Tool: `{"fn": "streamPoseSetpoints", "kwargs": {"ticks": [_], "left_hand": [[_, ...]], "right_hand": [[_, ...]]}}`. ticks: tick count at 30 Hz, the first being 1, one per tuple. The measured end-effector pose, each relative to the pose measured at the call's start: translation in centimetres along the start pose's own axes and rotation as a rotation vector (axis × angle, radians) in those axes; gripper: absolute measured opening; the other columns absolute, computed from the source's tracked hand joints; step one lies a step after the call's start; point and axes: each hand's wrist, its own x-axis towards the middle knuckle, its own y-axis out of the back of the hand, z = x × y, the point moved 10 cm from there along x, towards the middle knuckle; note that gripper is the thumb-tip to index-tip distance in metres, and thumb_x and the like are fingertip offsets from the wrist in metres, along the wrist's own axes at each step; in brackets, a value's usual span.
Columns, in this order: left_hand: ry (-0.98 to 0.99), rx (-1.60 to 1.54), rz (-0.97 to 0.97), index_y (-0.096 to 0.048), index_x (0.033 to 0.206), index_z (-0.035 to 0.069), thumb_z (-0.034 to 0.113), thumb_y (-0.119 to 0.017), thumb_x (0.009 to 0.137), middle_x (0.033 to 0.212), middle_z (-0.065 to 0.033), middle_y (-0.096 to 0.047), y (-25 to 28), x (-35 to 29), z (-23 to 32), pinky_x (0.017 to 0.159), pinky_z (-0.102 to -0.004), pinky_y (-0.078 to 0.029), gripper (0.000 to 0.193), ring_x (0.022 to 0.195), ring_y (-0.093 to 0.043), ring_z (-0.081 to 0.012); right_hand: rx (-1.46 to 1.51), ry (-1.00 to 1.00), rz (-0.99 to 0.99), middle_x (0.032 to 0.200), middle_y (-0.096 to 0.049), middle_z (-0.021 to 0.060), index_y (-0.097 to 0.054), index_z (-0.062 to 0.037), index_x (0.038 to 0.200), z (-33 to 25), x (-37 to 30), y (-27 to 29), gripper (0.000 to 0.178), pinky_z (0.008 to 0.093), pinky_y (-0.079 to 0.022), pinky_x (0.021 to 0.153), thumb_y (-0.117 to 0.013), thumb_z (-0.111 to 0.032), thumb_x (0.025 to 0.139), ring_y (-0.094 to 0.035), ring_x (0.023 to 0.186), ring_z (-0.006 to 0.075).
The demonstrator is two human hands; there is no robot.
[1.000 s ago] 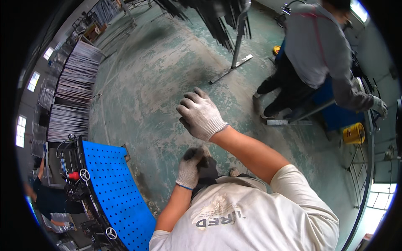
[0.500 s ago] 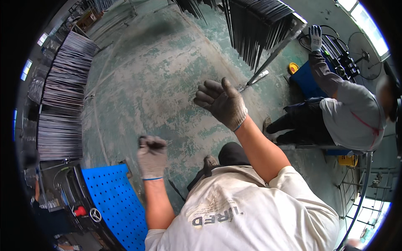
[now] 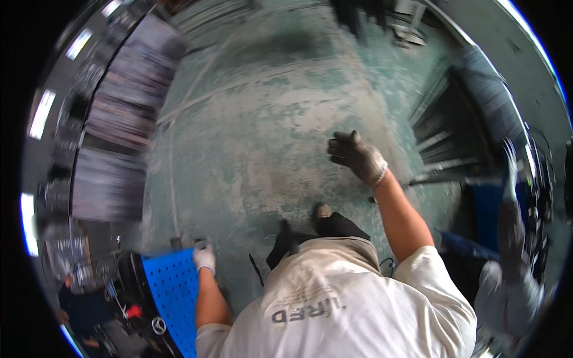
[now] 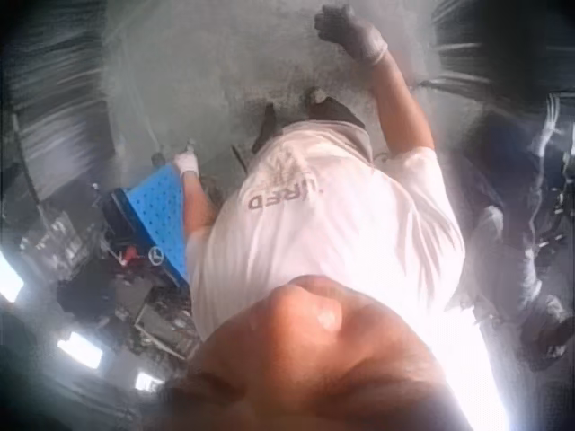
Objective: The person repeatedly picks up bundles of straight metal rods, feeds them into a manual bending machine, and removes the bent rods. The bent rods are then stacked on a nearby rack. The process is repeated multiple times throughout the clip.
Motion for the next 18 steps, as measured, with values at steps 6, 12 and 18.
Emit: {"fn": "streamPoseSetpoints", "kwargs": {"ticks": [6, 12, 18], "left_hand": [[0.442, -1.129, -0.416, -0.057, 0.156, 0.011, 0.058, -0.071, 0.102, 0.152, -0.0177, -0.061, -4.6, 2.0, 13.5, 0.117, -0.0613, -0.044, 0.073, 0.140, -0.058, -0.0419], [0.105, -1.696, -0.614, -0.039, 0.174, 0.019, 0.086, -0.066, 0.097, 0.175, -0.0217, -0.045, -6.0, 19.7, 36.8, 0.127, -0.0790, -0.034, 0.105, 0.155, -0.046, -0.0523], [0.124, -1.783, -0.755, -0.033, 0.176, 0.019, 0.090, -0.069, 0.092, 0.174, -0.0226, -0.046, -10.8, 36.9, 53.8, 0.127, -0.0794, -0.033, 0.116, 0.155, -0.047, -0.0516]], "right_hand": [[-0.267, -0.211, 0.228, 0.125, -0.082, 0.0138, -0.071, -0.0027, 0.146, -3.3, 17.4, 0.0, 0.048, 0.0468, -0.066, 0.098, -0.076, -0.036, 0.112, -0.080, 0.108, 0.0291], [-0.527, -0.291, 0.358, 0.119, -0.083, 0.0138, -0.072, -0.0039, 0.142, -4.7, 38.0, 4.5, 0.047, 0.0432, -0.066, 0.093, -0.078, -0.036, 0.109, -0.080, 0.103, 0.0274], [-0.677, -0.130, 0.504, 0.117, -0.083, 0.0099, -0.076, -0.0027, 0.138, -8.3, 51.9, 2.1, 0.036, 0.0402, -0.063, 0.095, -0.081, -0.023, 0.108, -0.080, 0.103, 0.0252]]}}
